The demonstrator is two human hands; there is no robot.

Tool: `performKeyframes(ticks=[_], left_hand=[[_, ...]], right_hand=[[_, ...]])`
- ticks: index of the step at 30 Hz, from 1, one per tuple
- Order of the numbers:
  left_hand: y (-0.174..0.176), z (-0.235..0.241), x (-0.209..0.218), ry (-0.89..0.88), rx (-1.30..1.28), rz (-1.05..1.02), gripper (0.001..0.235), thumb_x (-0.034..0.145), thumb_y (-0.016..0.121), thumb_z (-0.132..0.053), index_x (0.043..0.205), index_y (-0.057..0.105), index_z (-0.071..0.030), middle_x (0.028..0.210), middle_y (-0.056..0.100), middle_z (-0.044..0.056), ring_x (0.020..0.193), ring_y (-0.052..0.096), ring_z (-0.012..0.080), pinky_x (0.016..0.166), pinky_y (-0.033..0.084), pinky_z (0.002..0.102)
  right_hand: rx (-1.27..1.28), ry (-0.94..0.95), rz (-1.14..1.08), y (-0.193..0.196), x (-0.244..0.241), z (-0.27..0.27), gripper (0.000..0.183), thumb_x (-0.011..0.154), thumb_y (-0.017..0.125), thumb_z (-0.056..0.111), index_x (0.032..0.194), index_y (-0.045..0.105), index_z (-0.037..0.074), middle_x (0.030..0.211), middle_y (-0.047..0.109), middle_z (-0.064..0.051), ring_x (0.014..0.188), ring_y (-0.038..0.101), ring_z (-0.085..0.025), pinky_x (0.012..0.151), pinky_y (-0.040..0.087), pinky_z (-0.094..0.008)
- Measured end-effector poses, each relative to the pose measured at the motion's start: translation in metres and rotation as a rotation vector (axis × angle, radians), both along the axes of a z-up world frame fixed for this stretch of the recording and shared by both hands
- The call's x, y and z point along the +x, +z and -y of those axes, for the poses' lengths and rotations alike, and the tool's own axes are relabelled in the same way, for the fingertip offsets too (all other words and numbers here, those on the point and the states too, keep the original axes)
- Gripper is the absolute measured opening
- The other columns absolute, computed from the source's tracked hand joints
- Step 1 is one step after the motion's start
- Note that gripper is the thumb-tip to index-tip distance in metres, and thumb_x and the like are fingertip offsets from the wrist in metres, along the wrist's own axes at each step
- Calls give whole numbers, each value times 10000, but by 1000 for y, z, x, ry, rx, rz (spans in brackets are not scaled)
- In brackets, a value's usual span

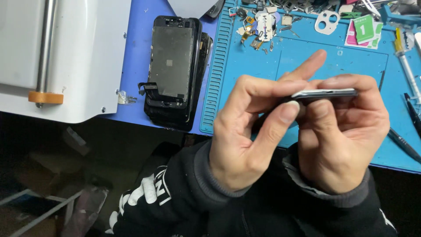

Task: The recorder is prying open and cleaning the edges of a smartphone using a metal pry tool.

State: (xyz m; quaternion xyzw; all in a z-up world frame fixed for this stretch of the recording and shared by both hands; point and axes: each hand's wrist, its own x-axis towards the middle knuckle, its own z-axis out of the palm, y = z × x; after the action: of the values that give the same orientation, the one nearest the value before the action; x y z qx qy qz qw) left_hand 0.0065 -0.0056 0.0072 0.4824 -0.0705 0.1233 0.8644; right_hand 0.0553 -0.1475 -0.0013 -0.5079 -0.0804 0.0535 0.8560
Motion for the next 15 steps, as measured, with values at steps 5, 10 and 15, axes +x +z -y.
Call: performKeyframes(ticks=[5, 10, 15], left_hand=[[-15, -2, -1, 80, 23, 30, 115, 1237, 544, -40, 1308, 458, -11, 1338, 601, 281, 1419, 499, 285, 1181, 472, 354], [-18, -1, -3, 85, -3, 21, 169, 1216, 570, -88, 1303, 435, -35, 1408, 613, 290, 1269, 614, 243, 1121, 522, 346], [-28, 11, -2, 110, -59, 24, 168, 1217, 602, -104, 1219, 462, -11, 1299, 627, 299, 1185, 642, 238, 1100, 528, 368]], right_hand=[[-226, -59, 136, -6, -9, -9, 224, 1061, 758, -54, 1151, 554, -33, 1074, 689, -141, 1004, 695, -188, 954, 573, -279], [-255, -66, 165, -4, -15, -17, 264, 1032, 786, 4, 1176, 566, -22, 1105, 703, -141, 1026, 715, -181, 983, 597, -282], [-246, -143, 162, -19, -18, -7, 278, 1089, 786, 147, 1172, 623, -62, 1073, 730, -155, 914, 658, -144, 880, 530, -233]])
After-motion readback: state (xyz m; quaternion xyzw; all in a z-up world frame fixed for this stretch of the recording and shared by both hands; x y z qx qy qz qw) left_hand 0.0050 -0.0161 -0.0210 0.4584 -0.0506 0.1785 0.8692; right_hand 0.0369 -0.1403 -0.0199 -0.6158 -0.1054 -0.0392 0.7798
